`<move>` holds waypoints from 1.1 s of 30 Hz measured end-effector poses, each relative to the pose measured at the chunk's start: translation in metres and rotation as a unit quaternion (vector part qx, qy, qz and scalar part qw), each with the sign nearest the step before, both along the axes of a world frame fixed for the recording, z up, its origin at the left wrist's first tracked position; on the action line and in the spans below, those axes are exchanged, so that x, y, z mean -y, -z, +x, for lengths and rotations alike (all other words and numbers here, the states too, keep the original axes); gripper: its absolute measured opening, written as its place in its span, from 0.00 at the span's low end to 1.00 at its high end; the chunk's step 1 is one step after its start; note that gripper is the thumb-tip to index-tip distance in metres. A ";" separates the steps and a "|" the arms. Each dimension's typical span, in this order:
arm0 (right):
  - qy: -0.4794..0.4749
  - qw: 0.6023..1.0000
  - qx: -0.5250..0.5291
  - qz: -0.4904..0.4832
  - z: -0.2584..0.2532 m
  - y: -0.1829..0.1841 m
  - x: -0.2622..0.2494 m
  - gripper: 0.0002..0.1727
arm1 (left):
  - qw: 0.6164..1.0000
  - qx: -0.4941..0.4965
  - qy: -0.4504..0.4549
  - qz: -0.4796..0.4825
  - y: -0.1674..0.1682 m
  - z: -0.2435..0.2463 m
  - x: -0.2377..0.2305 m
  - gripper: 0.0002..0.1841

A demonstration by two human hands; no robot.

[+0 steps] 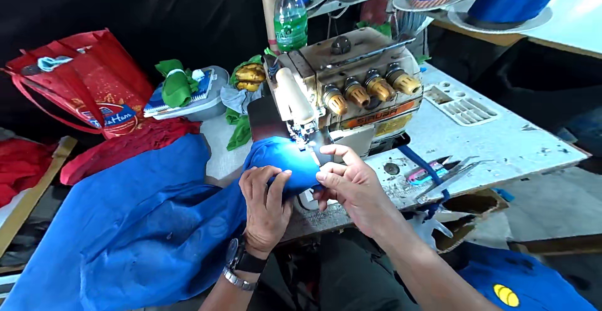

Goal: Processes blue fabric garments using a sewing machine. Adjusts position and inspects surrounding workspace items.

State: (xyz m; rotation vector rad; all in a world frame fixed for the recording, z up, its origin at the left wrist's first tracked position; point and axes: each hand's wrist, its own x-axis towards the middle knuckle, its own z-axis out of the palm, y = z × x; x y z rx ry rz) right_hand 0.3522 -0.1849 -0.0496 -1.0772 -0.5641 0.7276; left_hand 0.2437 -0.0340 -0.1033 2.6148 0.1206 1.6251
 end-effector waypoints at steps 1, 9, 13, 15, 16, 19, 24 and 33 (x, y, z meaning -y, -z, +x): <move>-0.004 1.000 -0.015 0.006 0.001 -0.001 -0.001 0.24 | 1.000 -0.004 0.021 0.005 -0.004 -0.002 -0.002 0.14; -0.006 1.000 -0.022 0.004 0.000 0.000 -0.005 0.23 | 0.973 -0.185 0.093 0.102 -0.062 -0.017 -0.027 0.13; 0.006 0.999 0.047 0.004 0.000 0.004 -0.002 0.25 | 0.950 -0.242 0.136 0.144 -0.080 -0.011 -0.027 0.12; 0.021 0.998 0.058 -0.021 -0.001 0.010 0.002 0.26 | 0.945 -0.261 0.147 0.134 -0.075 -0.013 -0.024 0.12; 0.023 0.998 0.053 -0.029 -0.002 0.013 0.003 0.25 | 0.944 -0.266 0.147 0.128 -0.071 -0.014 -0.022 0.13; 0.025 0.998 0.050 -0.031 -0.005 0.014 0.005 0.23 | 0.944 -0.272 0.145 0.115 -0.067 -0.017 -0.020 0.17; 0.013 0.999 0.043 -0.022 -0.002 0.015 -0.001 0.21 | 0.943 -0.274 0.145 0.119 -0.069 -0.009 -0.025 0.18; 0.065 0.994 0.082 -0.045 -0.010 0.014 0.002 0.24 | 0.930 -0.320 0.159 0.086 -0.069 -0.018 -0.026 0.22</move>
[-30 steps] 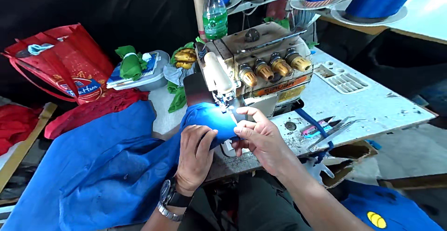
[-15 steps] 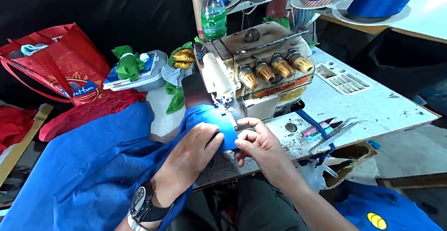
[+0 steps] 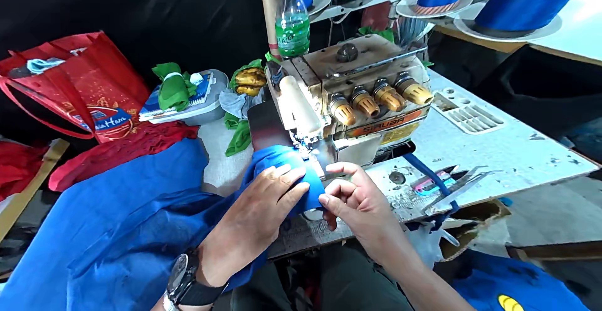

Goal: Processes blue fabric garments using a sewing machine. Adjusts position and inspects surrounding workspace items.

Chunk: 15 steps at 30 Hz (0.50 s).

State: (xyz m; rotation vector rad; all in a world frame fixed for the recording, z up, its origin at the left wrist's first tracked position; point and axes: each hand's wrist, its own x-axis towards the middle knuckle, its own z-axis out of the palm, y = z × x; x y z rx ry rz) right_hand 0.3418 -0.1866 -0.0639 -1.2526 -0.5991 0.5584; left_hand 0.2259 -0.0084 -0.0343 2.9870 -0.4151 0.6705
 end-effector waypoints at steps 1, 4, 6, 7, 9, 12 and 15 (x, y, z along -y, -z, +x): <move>0.003 1.000 0.011 0.000 0.000 0.002 0.001 0.26 | 1.000 -0.010 -0.006 -0.018 0.000 -0.002 0.001 0.23; 0.009 1.000 0.008 -0.011 0.002 0.012 -0.002 0.25 | 0.993 -0.011 -0.026 -0.114 0.001 -0.004 0.002 0.26; 0.018 1.000 0.015 -0.013 0.001 0.016 -0.002 0.23 | 0.981 0.003 -0.039 -0.190 0.004 -0.003 0.004 0.29; 0.023 0.999 0.020 -0.013 -0.001 0.017 -0.001 0.23 | 0.976 0.019 -0.053 -0.212 0.008 -0.001 0.007 0.28; 0.034 0.999 0.039 -0.009 -0.002 0.018 -0.002 0.22 | 0.972 0.071 -0.089 -0.206 0.018 0.008 0.015 0.24; 0.057 0.996 0.070 0.001 -0.001 0.021 -0.005 0.18 | 0.972 0.137 -0.121 -0.151 0.032 0.020 0.023 0.20; 0.070 0.993 0.090 0.002 0.002 0.021 -0.008 0.14 | 0.969 0.162 -0.133 -0.132 0.036 0.024 0.024 0.18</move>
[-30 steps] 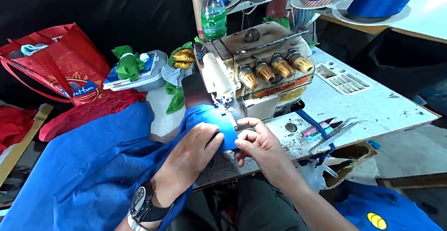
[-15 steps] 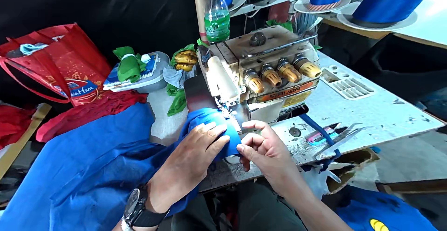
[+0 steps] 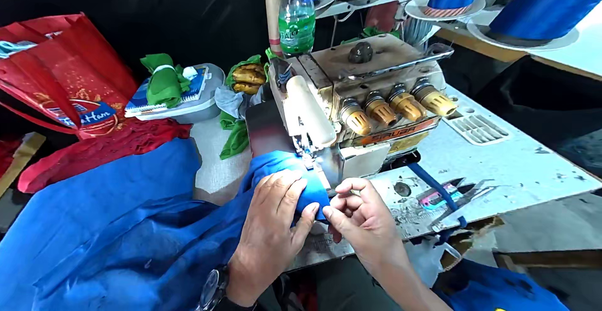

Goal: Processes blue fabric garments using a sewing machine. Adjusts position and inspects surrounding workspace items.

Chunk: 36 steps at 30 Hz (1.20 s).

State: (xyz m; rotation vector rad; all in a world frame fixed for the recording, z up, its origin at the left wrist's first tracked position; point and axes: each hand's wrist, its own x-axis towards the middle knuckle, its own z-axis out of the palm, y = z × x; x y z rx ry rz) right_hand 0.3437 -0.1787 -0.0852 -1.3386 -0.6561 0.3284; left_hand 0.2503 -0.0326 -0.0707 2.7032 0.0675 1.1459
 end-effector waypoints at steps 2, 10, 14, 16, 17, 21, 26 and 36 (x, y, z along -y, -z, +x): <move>0.003 1.000 0.004 0.007 0.003 -0.002 -0.003 0.13 | 1.000 0.001 0.003 -0.006 -0.002 0.002 -0.003 0.18; 0.053 0.997 0.046 -0.032 0.019 -0.015 -0.019 0.13 | 0.996 -0.025 0.010 -0.081 -0.022 0.014 -0.022 0.18; 0.067 0.994 0.069 -0.044 0.031 -0.019 -0.032 0.13 | 0.997 -0.032 0.000 -0.072 -0.033 0.024 -0.037 0.14; 0.074 0.994 0.075 -0.038 0.033 -0.016 -0.034 0.13 | 0.997 -0.034 -0.001 -0.065 -0.037 0.029 -0.047 0.13; 0.081 0.993 0.082 -0.035 0.032 -0.013 -0.034 0.12 | 0.997 -0.037 -0.001 -0.067 -0.039 0.032 -0.053 0.13; 0.098 0.976 0.192 -0.009 0.016 -0.004 -0.024 0.10 | 0.996 -0.035 0.003 -0.079 -0.046 0.052 -0.074 0.08; -0.016 0.944 0.328 0.017 -0.008 -0.010 -0.016 0.06 | 0.992 -0.106 -0.031 -0.057 -0.042 0.066 -0.108 0.20; -0.038 0.885 0.461 -0.051 -0.002 -0.059 -0.089 0.20 | 0.990 0.031 0.048 -0.130 -0.046 -0.053 -0.074 0.13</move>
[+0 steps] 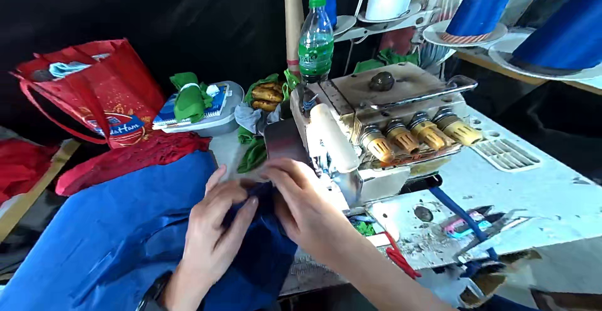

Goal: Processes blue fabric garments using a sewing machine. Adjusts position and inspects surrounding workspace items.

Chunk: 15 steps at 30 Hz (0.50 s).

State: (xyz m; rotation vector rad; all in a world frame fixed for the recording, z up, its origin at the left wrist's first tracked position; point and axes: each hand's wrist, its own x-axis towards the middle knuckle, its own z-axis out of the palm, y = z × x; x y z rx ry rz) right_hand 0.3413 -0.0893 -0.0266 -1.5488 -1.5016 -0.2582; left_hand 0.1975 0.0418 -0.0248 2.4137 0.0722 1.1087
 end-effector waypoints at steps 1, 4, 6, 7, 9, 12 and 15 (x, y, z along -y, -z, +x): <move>-0.022 1.000 0.011 0.009 -0.002 0.003 -0.003 0.18 | 1.000 0.008 0.011 -0.021 0.002 -0.011 0.010 0.13; -0.113 0.992 0.050 0.016 -0.011 0.017 0.012 0.13 | 0.995 -0.012 0.044 -0.093 0.001 -0.042 0.043 0.12; -0.167 0.984 0.065 0.024 -0.013 0.027 0.034 0.15 | 0.986 -0.050 0.084 -0.137 -0.002 -0.057 0.066 0.13; -0.185 0.980 0.068 0.029 -0.011 0.034 0.046 0.16 | 0.980 -0.068 0.107 -0.155 -0.001 -0.059 0.079 0.14; -0.183 0.979 0.085 0.023 0.004 0.050 0.074 0.17 | 0.973 -0.117 0.126 -0.154 0.007 -0.050 0.108 0.13; -0.102 0.987 0.122 -0.023 0.051 0.067 0.106 0.18 | 0.974 -0.202 0.071 -0.079 0.028 -0.017 0.138 0.11; -0.055 0.986 0.155 -0.038 0.092 0.062 0.114 0.18 | 0.986 -0.163 0.038 0.021 0.045 0.009 0.138 0.13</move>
